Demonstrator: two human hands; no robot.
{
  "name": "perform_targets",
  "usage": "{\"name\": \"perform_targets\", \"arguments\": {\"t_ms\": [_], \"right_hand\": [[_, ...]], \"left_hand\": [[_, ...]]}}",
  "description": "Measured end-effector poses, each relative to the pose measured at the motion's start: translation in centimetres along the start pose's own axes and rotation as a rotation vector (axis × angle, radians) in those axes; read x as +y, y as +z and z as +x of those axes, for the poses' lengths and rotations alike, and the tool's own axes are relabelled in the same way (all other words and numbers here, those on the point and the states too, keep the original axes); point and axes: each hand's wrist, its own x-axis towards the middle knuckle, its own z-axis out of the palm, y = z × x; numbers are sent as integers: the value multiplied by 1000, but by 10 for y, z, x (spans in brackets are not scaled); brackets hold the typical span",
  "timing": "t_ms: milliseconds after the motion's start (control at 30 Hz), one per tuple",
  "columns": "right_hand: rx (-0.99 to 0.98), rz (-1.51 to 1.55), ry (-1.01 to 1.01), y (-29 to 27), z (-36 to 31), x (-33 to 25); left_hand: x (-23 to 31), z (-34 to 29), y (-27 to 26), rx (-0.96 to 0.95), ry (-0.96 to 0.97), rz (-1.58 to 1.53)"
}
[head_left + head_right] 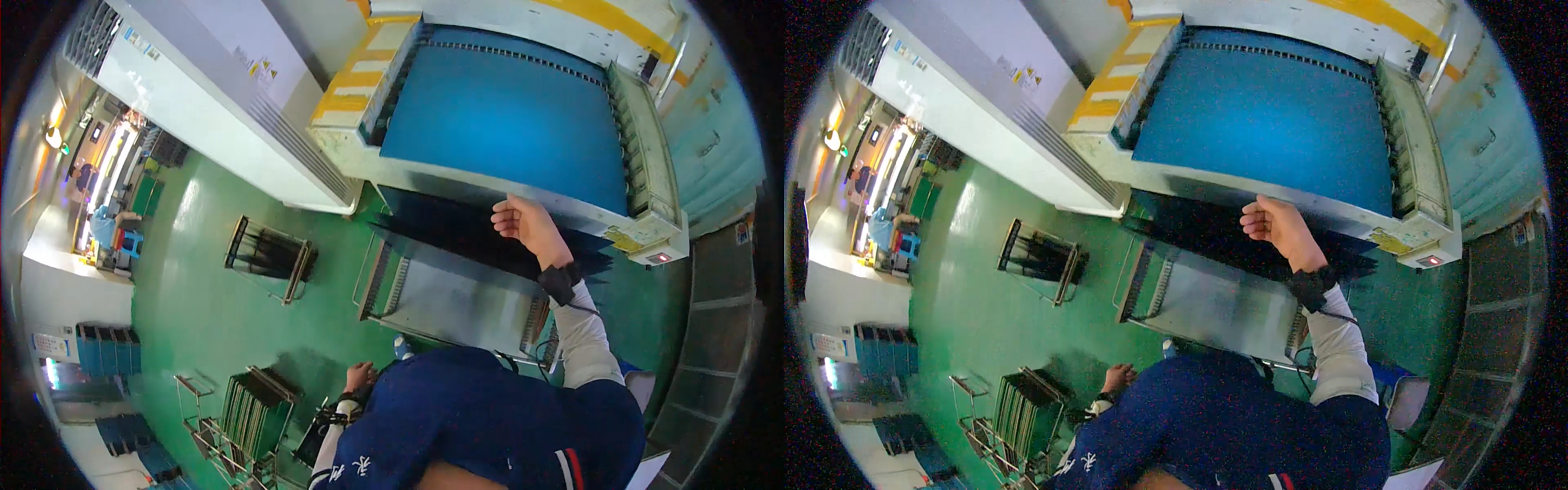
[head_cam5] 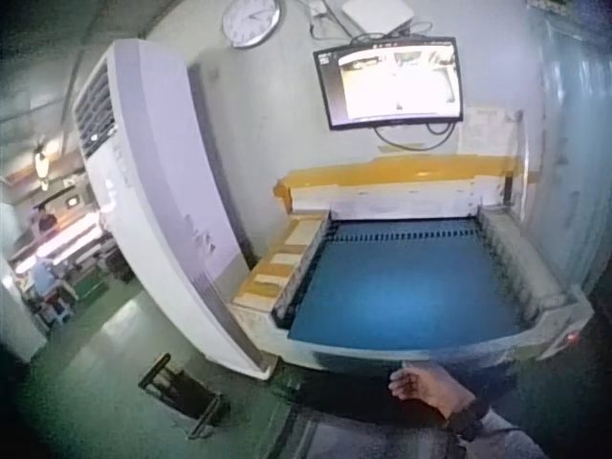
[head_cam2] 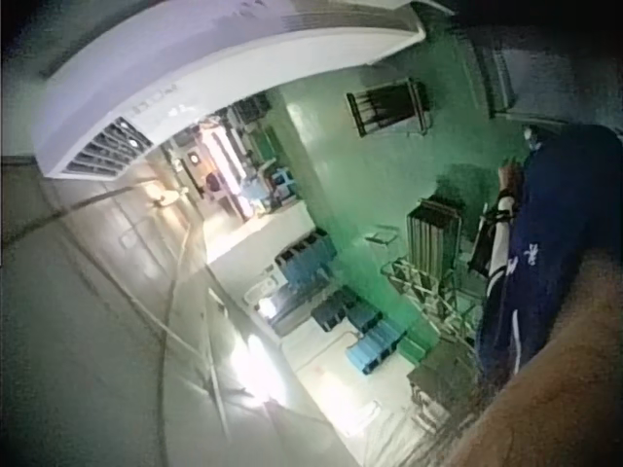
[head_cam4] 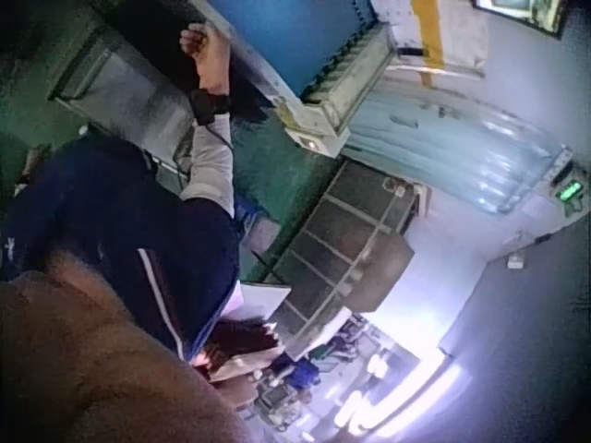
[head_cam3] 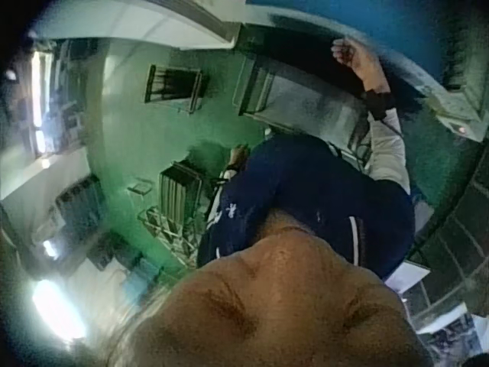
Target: Placing blue metal sheets from a machine onto a storage rack.
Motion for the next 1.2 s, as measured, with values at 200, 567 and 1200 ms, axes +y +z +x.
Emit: {"name": "perform_targets", "arguments": {"t_ms": [200, 567, 1200], "right_hand": [[9, -654, -320, 21, -43, 35], [117, -1354, -653, 26, -81, 78], [74, -1702, -414, 12, -59, 95]], "left_hand": [[-5, 0, 7, 43, -13, 70], [-54, 51, -12, 129, 96, 347], [-85, 5, -11, 240, 123, 462]]}}
